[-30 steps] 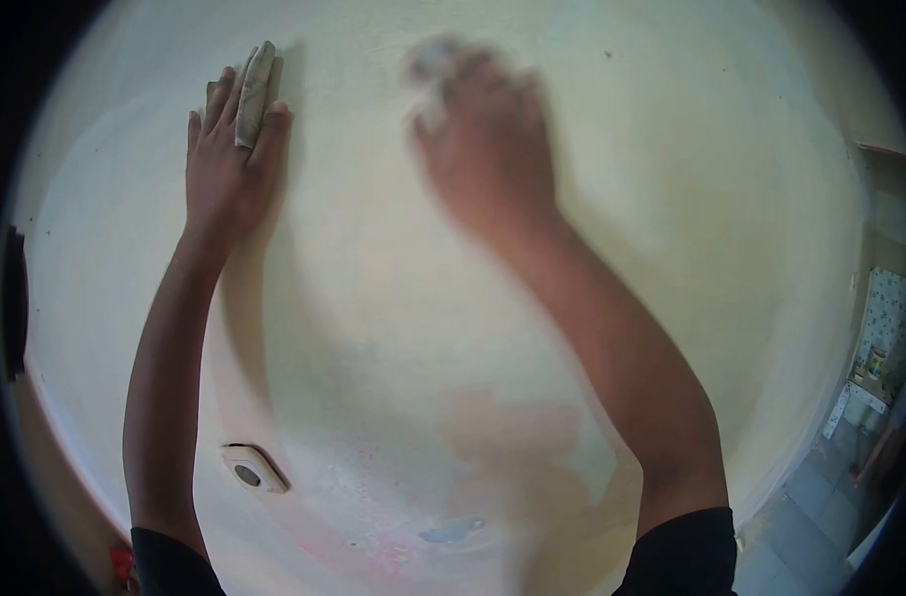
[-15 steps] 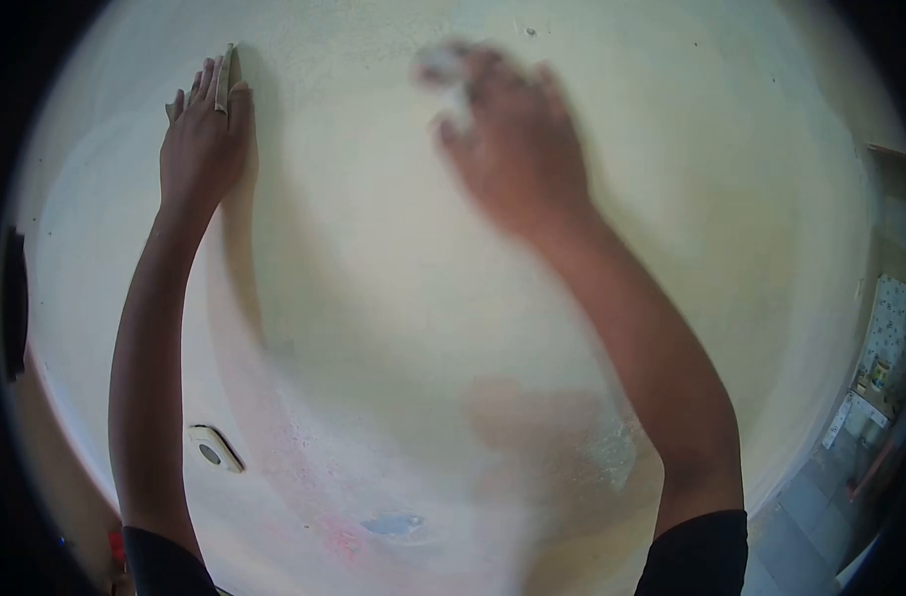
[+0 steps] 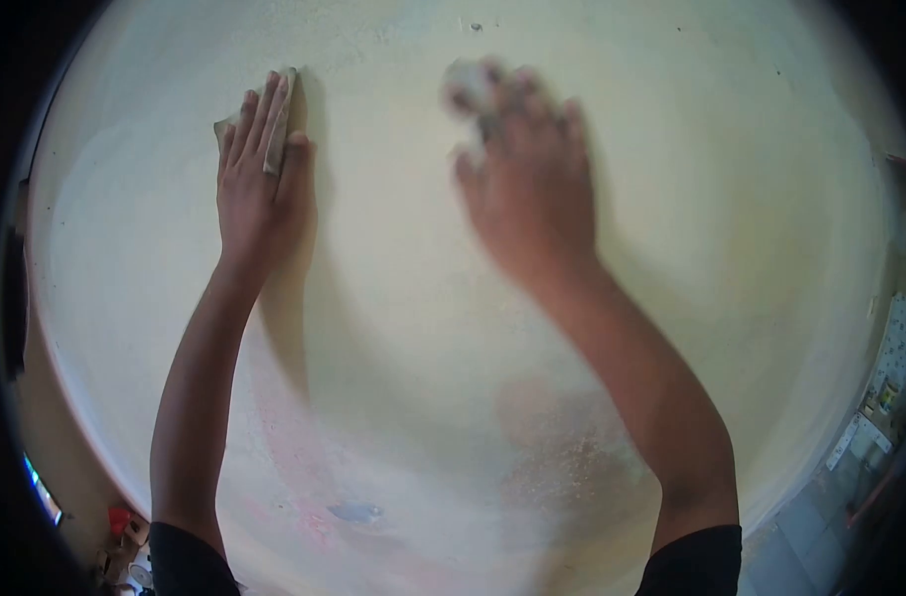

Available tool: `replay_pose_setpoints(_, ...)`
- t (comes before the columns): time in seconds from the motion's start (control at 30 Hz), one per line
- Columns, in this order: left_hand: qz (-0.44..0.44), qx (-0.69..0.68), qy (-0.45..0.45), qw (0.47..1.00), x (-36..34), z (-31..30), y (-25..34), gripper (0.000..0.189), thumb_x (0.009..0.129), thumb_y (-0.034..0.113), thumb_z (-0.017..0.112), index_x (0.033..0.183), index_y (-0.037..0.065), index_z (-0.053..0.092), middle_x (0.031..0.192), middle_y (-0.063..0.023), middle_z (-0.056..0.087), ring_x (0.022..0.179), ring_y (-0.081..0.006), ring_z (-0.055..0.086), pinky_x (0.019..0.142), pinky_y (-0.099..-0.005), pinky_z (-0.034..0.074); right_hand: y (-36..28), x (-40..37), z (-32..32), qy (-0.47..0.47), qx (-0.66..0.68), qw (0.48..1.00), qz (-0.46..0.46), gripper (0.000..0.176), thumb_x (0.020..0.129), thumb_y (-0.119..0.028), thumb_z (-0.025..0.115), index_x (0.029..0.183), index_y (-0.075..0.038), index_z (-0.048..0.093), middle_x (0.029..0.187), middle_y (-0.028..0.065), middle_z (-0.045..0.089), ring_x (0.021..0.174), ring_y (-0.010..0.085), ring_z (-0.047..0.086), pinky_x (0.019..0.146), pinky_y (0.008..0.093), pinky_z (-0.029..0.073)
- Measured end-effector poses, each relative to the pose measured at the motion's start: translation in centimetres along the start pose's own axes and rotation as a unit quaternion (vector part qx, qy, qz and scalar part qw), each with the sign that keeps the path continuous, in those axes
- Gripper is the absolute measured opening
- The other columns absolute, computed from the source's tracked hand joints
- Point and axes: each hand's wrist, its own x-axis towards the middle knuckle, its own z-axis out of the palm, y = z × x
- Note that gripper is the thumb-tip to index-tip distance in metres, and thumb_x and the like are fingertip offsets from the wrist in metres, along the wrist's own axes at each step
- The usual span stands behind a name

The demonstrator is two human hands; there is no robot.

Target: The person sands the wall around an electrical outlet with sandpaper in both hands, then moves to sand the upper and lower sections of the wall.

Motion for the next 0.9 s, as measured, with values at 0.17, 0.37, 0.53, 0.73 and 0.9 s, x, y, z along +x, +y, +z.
replay_pose_setpoints(0.17,0.005,-0.002,0.023,1.0,1.8,0.7,-2.1,0.048,0.095,0.032,0.036,0.14,0.013,0.037,0.143,-0.0052,0.038,0.135,-0.0297,0.029,0.112,-0.045,0.018,0.6,-1.9,-1.2,-0.073,0.068,0.992,-0.078,0.053,0.086,-0.027,0.056,0.136,-0.021,0.039,0.142,0.0055,0.037,0.131,0.0237,0.035,0.108,0.0513,0.023)
replay_pose_setpoints(0.37,0.003,-0.013,-0.012,1.0,-2.6,-0.8,1.5,0.047,0.095,0.029,0.037,0.14,0.015,0.037,0.144,-0.001,0.037,0.135,-0.0274,0.03,0.112,-0.0438,0.019,2.4,-2.1,-0.1,0.011,0.017,0.999,0.031,0.048,0.087,-0.027,0.054,0.133,-0.019,0.043,0.141,0.0065,0.038,0.131,0.0281,0.034,0.108,0.0524,0.022)
replay_pose_setpoints(0.53,-0.008,-0.031,-0.012,0.999,-0.1,-0.2,-1.5,0.051,0.095,0.035,0.032,0.142,0.015,0.032,0.146,-0.0041,0.034,0.138,-0.0274,0.023,0.113,-0.0432,0.014,1.5,-3.2,-2.0,-0.081,0.042,0.993,-0.078,0.052,0.085,-0.027,0.057,0.134,-0.019,0.042,0.142,0.0056,0.037,0.132,0.0236,0.034,0.109,0.0514,0.021)
replay_pose_setpoints(0.73,-0.031,-0.011,-0.084,0.996,-6.3,-2.6,2.6,0.052,0.096,0.039,0.029,0.142,0.015,0.032,0.147,-0.0034,0.031,0.139,-0.0258,0.021,0.113,-0.0445,0.012,1.6,-4.6,0.0,0.019,0.005,0.997,0.077,0.057,0.084,-0.024,0.058,0.137,-0.016,0.039,0.142,0.0082,0.037,0.132,0.0284,0.034,0.108,0.0509,0.022)
replay_pose_setpoints(0.9,-0.002,-0.017,-0.103,0.995,-6.2,-3.3,-0.2,0.053,0.096,0.041,0.028,0.142,0.015,0.032,0.148,-0.0036,0.03,0.139,-0.0245,0.02,0.113,-0.0456,0.011,-2.5,-6.8,-3.0,-0.173,0.072,0.979,-0.075,0.056,0.082,-0.026,0.06,0.135,-0.029,0.042,0.145,-0.0006,0.033,0.133,0.0226,0.032,0.11,0.0522,0.018)
